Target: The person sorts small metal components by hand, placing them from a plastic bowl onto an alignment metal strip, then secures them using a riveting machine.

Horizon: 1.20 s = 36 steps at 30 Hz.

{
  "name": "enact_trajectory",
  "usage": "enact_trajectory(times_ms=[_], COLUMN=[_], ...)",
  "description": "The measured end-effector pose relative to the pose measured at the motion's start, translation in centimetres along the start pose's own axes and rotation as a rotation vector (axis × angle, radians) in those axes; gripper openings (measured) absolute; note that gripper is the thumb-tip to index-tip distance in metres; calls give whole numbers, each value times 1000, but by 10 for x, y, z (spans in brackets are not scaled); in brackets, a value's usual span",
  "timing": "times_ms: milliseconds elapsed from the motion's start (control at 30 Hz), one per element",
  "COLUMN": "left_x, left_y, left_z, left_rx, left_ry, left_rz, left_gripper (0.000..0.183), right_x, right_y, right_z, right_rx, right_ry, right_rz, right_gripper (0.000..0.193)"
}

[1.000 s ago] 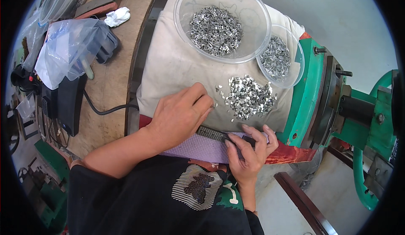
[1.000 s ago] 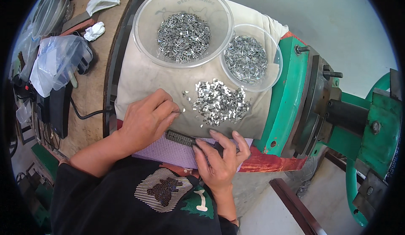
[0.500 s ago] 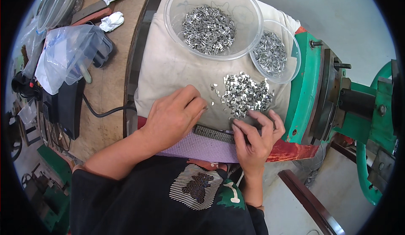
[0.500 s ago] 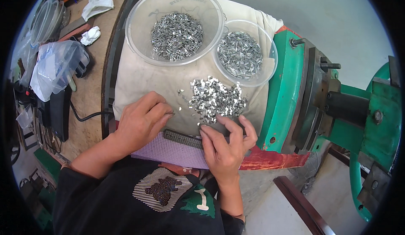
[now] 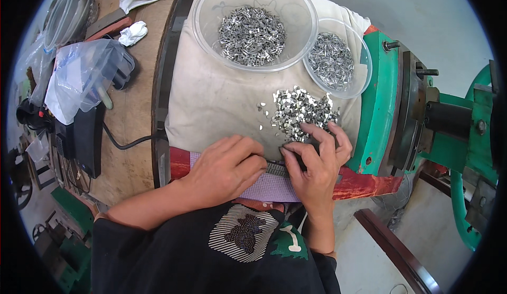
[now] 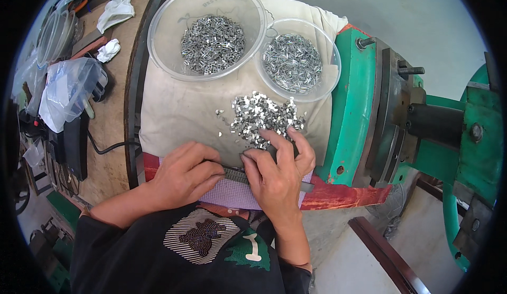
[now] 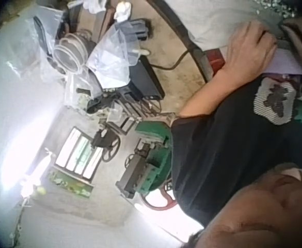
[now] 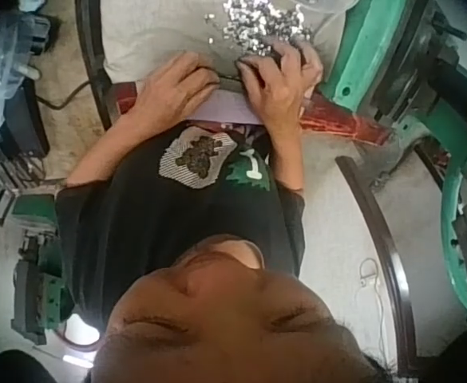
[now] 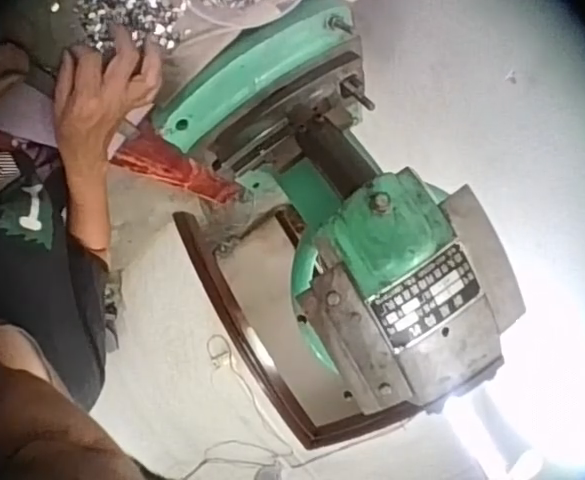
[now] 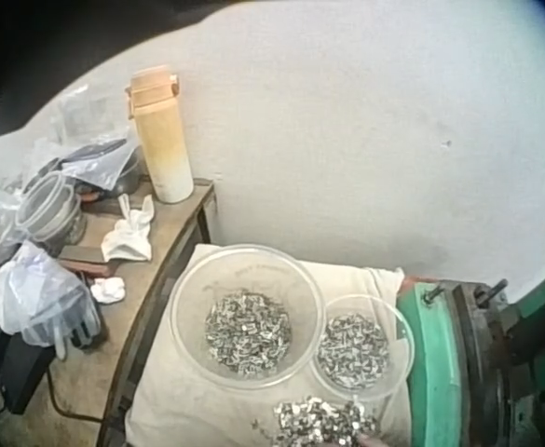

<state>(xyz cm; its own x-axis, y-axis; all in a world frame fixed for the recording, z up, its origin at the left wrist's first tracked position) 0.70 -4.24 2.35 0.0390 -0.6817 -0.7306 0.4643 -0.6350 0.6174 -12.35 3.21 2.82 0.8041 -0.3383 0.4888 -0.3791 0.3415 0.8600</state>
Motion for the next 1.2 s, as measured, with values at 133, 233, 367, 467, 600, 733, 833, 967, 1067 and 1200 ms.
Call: enact_trajectory(times_ms=[133,233,367,467,600,733,833,967,1067,1200], left_x=[-2,-5,-6,-3,0,-3,-3,-1,2,3], left_y=[-9,-16,-18,-14,-10,-9,-6,-2,1,5], left_z=[3,6,6,3,-5,-8,-14,-20,-22,-24], left_rx=[43,77,110,71,95,115,128,120,97,60], left_ry=[-45,-82,-93,-60,-56,-110,-104,-77,-60,-49], left_rz=[8,22,48,42,84,141,130,113,71,46], left_gripper=[18,19,20,23,30,31,31,32,32,22], right_x=[-3,-5,-3,0,-1,0,3,-4,-5,3], right_y=[8,16,9,3,2,2,2,3,2,0], right_z=[-9,-19,-33,-39,-38,-35,-34,-31,-25,-11], right_rx=[-47,-57,-11,-1,19,60,120,119,110,175], right_ry=[23,6,15,15,7,25,27,6,26,129], right_rz=[14,69,81,122,133,141,159,169,128,21], right_gripper=[19,20,20,18,19,18,19,20,19,17])
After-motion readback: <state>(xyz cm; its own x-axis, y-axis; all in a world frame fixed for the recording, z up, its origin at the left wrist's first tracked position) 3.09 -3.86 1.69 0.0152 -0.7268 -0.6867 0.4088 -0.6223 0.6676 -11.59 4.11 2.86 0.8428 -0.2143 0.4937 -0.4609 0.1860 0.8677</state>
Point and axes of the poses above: each hand's wrist, its own z-axis towards the middle knuckle, its own y-axis out of the back of the hand, x = y × z, the point moved 8 cm from there along z, towards the middle knuckle, and after that the axes turned 8 degrees about -y, right-handed, at the moved point
